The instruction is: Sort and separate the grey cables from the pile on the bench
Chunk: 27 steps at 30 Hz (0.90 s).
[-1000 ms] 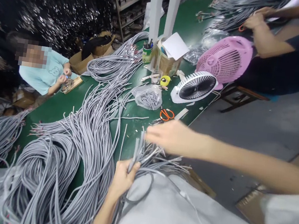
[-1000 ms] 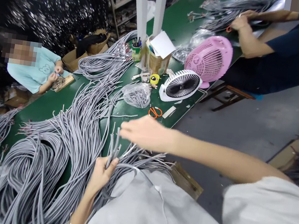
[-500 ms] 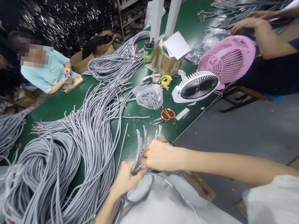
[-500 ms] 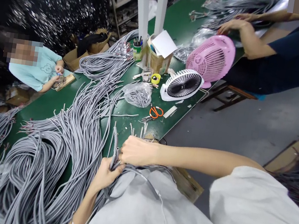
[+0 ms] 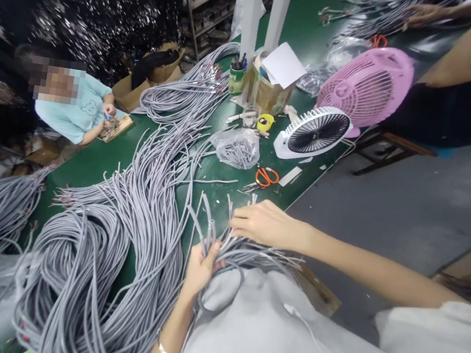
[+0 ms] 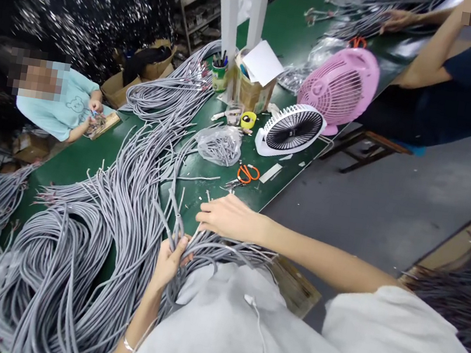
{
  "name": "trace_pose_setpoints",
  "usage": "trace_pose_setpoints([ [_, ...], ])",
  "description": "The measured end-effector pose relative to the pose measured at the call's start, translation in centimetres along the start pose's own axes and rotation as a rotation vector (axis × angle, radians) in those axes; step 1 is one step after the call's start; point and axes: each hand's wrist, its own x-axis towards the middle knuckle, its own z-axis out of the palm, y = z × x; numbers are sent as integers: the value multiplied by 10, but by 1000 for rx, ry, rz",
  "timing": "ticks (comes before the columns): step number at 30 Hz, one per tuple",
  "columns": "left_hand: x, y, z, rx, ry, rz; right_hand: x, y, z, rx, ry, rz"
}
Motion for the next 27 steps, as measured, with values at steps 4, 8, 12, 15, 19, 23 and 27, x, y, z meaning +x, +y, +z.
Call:
trace_pose_setpoints([
  [4, 0, 3, -1, 17, -11, -44, 4, -11, 17, -95, 379, -84],
  [8, 2, 2, -2, 80, -61, -28, 6, -14, 25, -152, 702, -180],
  [12, 6, -3, -3, 133, -152, 18, 4, -15, 22, -199, 611, -259],
  [15, 8, -7, -5, 166, -217, 35, 2, -18, 20, -231, 446, -286],
  [19, 5, -6, -8, 151, -224, 21, -3, -20, 23, -283, 547, -350],
  [23, 2, 1, -6, 112, -226, 14, -5, -20, 31, -294, 628, -381],
  [27, 5, -2, -5, 123, -286, 46, -3, -23, 34, -310, 348, -343],
])
